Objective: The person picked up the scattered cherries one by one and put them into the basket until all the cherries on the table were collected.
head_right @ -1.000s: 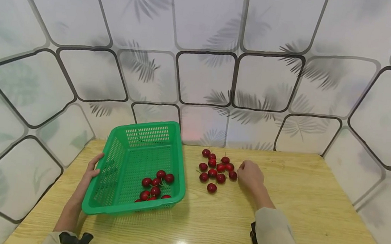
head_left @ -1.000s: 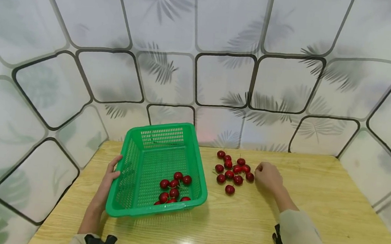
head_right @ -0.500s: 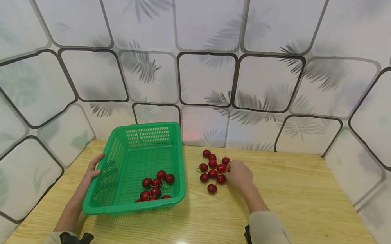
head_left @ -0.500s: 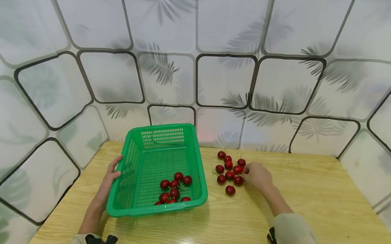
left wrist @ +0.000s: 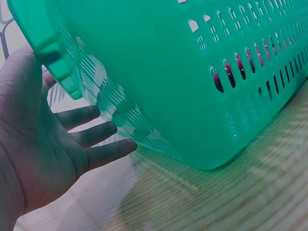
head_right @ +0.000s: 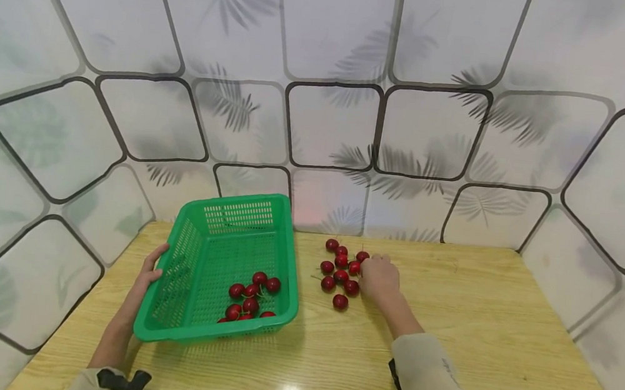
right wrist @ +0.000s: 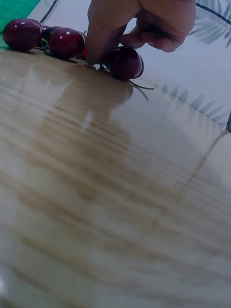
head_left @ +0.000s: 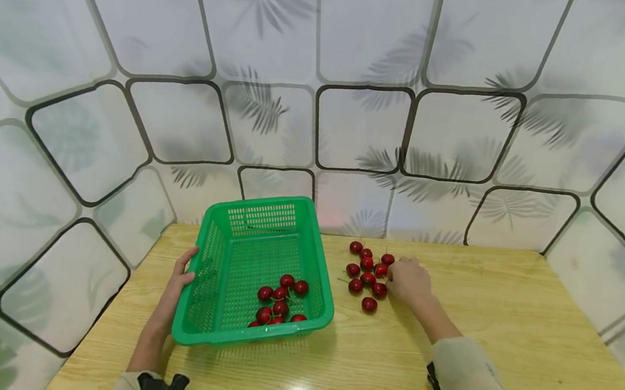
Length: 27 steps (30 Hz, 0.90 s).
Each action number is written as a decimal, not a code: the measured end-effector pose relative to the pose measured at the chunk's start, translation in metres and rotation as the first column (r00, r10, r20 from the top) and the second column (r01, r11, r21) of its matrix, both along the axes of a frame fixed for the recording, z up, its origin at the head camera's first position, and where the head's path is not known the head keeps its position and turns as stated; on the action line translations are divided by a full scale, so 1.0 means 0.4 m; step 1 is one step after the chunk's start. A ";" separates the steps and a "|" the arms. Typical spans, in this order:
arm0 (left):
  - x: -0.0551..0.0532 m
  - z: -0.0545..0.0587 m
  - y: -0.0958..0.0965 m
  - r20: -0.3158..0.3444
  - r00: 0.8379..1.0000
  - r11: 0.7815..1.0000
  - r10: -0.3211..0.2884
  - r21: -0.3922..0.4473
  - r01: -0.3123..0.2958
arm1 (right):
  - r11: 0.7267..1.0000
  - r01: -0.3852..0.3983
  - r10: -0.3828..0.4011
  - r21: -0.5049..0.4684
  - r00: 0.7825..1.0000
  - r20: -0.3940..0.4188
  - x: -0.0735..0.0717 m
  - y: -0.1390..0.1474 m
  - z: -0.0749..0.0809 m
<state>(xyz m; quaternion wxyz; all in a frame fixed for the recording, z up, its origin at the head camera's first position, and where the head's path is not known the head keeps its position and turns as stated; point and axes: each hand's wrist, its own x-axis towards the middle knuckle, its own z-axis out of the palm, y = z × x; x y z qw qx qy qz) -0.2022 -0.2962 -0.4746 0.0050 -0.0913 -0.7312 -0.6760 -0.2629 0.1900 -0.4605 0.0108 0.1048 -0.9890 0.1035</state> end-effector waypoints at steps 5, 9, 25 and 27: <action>0.001 -0.001 -0.001 0.002 1.000 1.000 -0.002 0.001 0.002 | 0.999 0.008 -0.007 0.034 1.000 -0.024 -0.001 -0.001 -0.011; 0.001 -0.002 -0.003 0.006 1.000 1.000 0.002 0.003 -0.002 | 0.999 0.005 -0.004 0.036 1.000 -0.030 -0.002 -0.002 -0.017; 0.005 0.004 -0.001 0.002 1.000 1.000 0.003 0.004 -0.003 | 1.000 -0.010 0.009 -0.018 0.999 -0.031 -0.005 -0.003 -0.021; 0.004 0.004 -0.002 0.004 1.000 1.000 0.001 0.002 -0.001 | 0.999 -0.007 0.006 -0.036 1.000 -0.016 -0.006 -0.003 -0.022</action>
